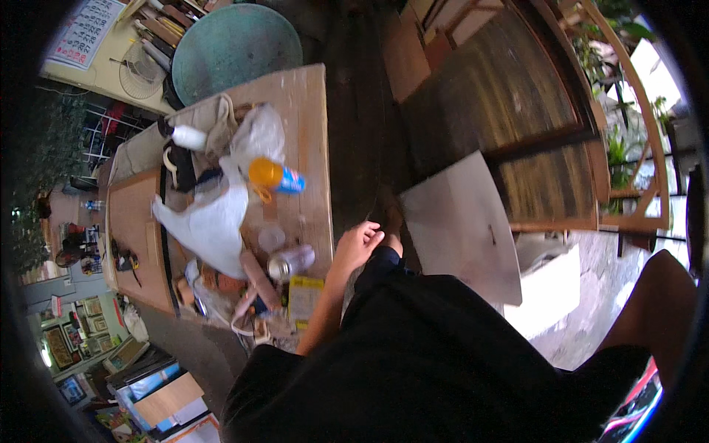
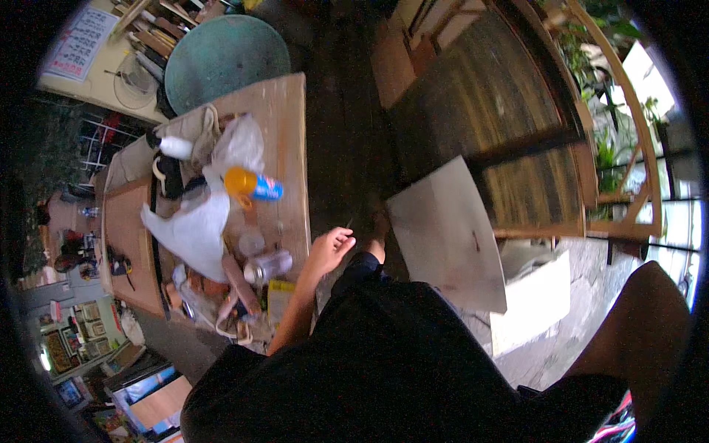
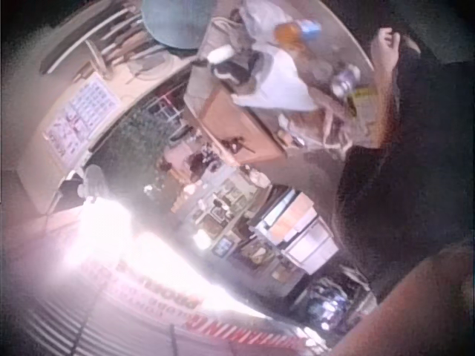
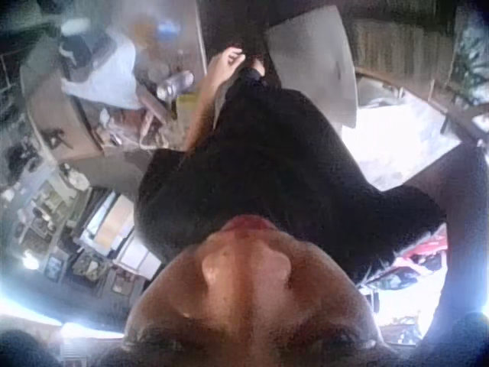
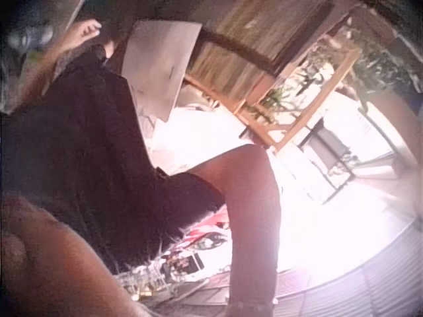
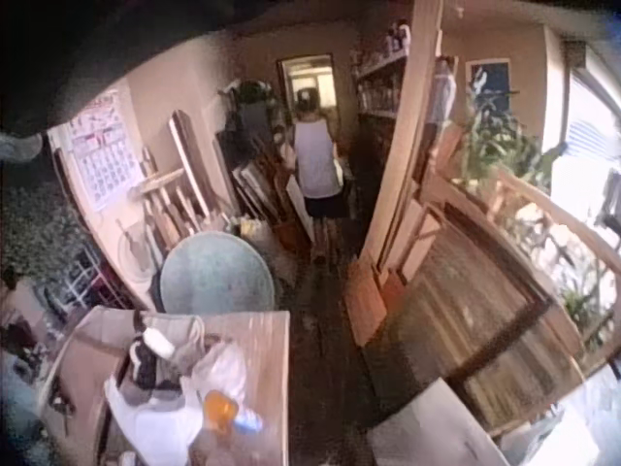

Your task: The person measures and marks a wooden board, then applies adhesive to attach a smaller wooden piece. They retrieve glue and a hot glue gun, apply adhesive, and press the pieces together on a workbench.

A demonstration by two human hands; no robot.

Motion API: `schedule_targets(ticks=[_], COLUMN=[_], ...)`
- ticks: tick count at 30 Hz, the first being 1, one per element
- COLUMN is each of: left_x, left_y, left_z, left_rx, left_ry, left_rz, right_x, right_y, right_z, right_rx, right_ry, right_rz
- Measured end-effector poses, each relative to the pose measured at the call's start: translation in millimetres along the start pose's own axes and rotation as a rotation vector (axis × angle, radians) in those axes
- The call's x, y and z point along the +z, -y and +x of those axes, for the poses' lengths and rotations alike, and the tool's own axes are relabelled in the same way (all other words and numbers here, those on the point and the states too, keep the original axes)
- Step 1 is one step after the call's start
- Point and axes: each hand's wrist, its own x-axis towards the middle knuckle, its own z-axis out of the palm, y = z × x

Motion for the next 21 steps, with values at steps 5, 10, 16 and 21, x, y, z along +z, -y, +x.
schedule_targets(ticks=[5,10,16,21], left_x=[-43,-102,-160,-208], left_y=[-43,-103,-91,-69], left_z=[139,268,377,529], left_rx=[0.118,0.167,0.058,0.032], left_ry=[-0.066,-0.162,-0.298,-0.246], left_rz=[-0.042,-0.133,-0.252,-0.268], right_x=[101,176,278,384], right_y=[-99,-184,-293,-418], right_z=[36,74,93,115], right_rx=[0.006,0.033,0.037,0.026], right_ry=[-0.003,-0.014,-0.086,-0.084], right_rz=[0.101,0.109,0.196,0.147])
